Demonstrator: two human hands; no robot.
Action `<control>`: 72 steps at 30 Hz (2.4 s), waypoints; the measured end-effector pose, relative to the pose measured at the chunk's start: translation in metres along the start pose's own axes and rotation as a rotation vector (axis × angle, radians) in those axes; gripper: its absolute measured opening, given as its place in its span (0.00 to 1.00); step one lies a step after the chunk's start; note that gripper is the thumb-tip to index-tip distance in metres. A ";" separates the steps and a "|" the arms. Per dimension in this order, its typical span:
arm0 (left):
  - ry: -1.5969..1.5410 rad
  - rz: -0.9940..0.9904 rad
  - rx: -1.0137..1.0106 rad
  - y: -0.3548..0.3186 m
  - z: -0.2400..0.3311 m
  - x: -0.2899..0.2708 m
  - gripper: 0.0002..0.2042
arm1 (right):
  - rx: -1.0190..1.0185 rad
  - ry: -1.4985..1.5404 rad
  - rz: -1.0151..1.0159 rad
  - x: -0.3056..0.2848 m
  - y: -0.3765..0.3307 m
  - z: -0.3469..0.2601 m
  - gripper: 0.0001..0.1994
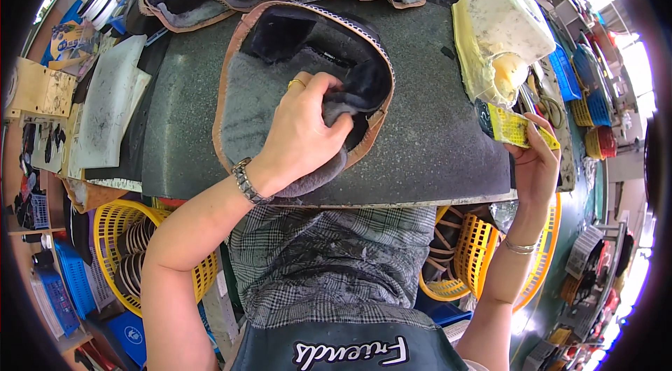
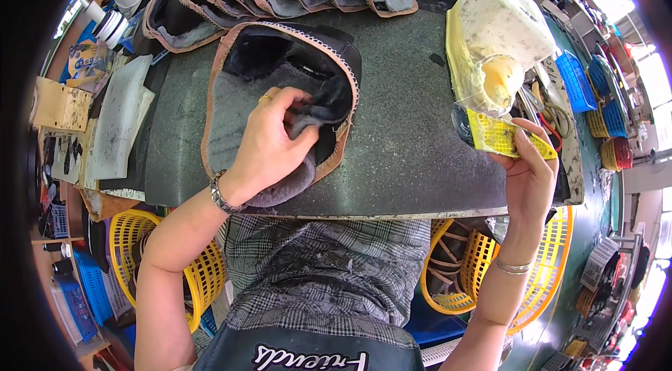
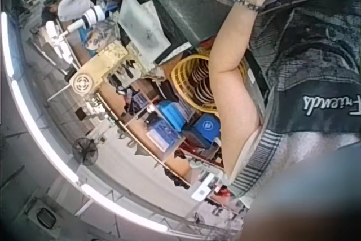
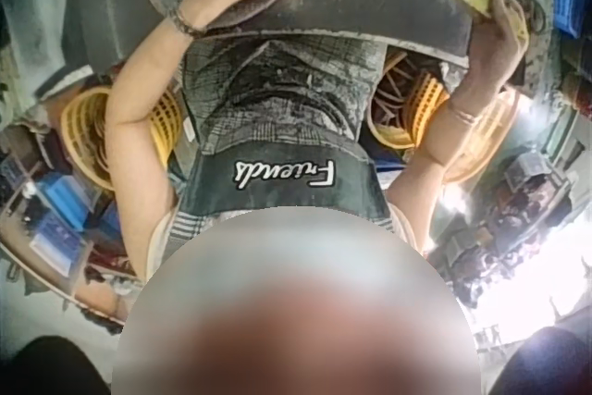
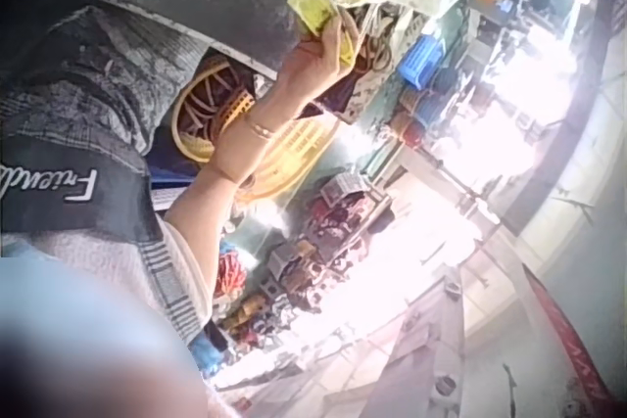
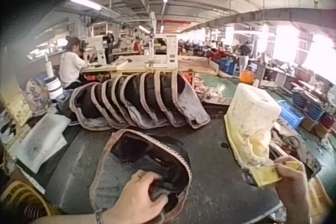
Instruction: Applying glue to the inner edges and lining of shoe components using a brush and organizing them into a basket.
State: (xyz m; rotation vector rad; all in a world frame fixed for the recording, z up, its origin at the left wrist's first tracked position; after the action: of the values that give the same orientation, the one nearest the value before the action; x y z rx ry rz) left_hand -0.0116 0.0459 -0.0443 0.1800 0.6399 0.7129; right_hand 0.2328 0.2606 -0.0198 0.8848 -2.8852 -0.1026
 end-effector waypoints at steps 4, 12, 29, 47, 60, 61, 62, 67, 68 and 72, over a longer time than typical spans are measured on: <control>0.110 -0.013 0.107 0.004 0.001 -0.003 0.07 | 0.024 0.086 -0.024 0.013 -0.008 0.004 0.10; -0.103 0.113 -0.177 0.014 -0.032 -0.010 0.11 | -0.236 -0.489 -0.178 0.126 -0.056 -0.020 0.09; 0.245 -0.107 0.274 -0.026 0.033 0.013 0.30 | -0.719 -0.798 -0.049 0.185 -0.025 -0.012 0.07; 0.234 -1.003 0.135 0.073 0.004 0.077 0.11 | -0.117 -0.590 -0.211 0.118 -0.021 -0.019 0.07; 0.787 -1.152 0.201 0.073 0.052 0.135 0.13 | -0.624 -0.814 -1.033 0.178 -0.037 -0.001 0.15; 0.754 -1.153 0.226 0.070 0.055 0.135 0.13 | -0.617 -0.853 -1.051 0.174 -0.039 -0.001 0.15; 0.732 -1.132 0.194 0.068 0.054 0.132 0.13 | -0.614 -0.880 -1.048 0.169 -0.039 -0.002 0.15; 0.428 -1.174 -0.005 -0.001 0.032 0.114 0.38 | -0.610 -0.900 -0.945 0.147 -0.039 -0.018 0.15; 0.572 -1.138 0.097 -0.019 0.036 0.104 0.49 | -0.595 -0.903 -0.903 0.141 -0.038 -0.022 0.15; 0.391 -0.608 0.449 -0.021 0.062 0.066 0.42 | -0.425 -0.869 -0.589 0.096 -0.021 -0.044 0.11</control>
State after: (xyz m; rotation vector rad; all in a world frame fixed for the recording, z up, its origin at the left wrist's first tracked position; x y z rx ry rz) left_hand 0.0750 0.0773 -0.0343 0.2448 1.1627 0.0015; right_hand 0.1717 0.1875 0.0305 1.8993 -2.8942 -1.3980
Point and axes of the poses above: each hand's wrist, its own y-axis towards the middle knuckle, its own x-axis out of the palm, z = x × y, the point moved 10 cm from there along y, towards the middle knuckle, and after that the axes turned 6 degrees about -y, right-handed, at the moved point
